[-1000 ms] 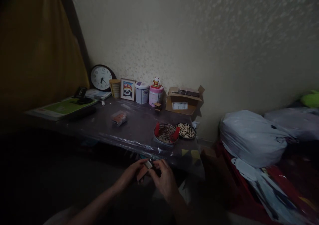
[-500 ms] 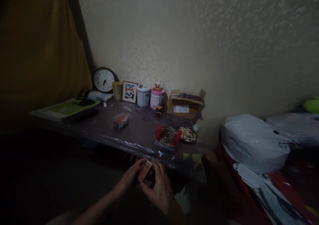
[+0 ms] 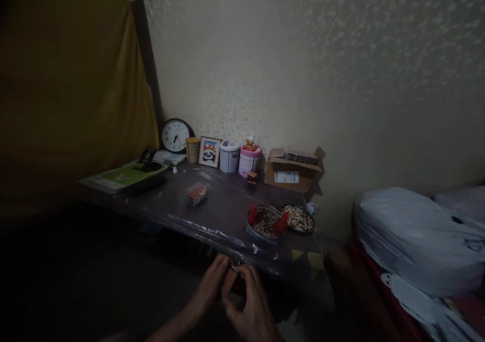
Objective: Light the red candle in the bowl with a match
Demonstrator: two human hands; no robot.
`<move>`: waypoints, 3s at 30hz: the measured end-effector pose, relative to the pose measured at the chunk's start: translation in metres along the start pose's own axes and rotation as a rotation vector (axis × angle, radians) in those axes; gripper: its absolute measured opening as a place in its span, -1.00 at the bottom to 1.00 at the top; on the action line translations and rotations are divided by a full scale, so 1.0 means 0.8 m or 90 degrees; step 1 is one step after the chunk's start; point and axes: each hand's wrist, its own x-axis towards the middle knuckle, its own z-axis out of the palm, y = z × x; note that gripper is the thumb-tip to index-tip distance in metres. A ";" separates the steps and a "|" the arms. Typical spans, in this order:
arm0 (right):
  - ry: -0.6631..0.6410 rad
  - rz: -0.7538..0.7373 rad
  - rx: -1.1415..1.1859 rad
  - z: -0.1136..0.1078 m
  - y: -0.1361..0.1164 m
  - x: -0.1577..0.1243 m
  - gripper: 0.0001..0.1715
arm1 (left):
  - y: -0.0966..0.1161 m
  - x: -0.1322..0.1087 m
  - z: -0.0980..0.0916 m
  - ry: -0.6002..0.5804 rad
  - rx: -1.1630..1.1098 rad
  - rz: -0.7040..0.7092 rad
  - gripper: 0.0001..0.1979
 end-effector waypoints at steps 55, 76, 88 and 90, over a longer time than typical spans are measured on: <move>0.288 0.105 0.215 -0.030 -0.013 0.037 -0.76 | 0.054 0.003 -0.011 -0.049 -0.291 -0.133 -0.67; 0.353 -0.179 -0.074 -0.021 -0.012 0.037 -0.83 | 0.041 0.012 -0.012 -0.016 -0.224 -0.058 -0.74; 0.383 -0.141 -0.098 -0.026 0.007 0.047 -0.80 | 0.056 0.003 -0.011 -0.006 -0.206 -0.024 -0.75; 0.435 -0.081 -0.054 -0.031 0.010 0.051 -0.80 | 0.056 0.003 -0.012 -0.002 -0.197 -0.027 -0.75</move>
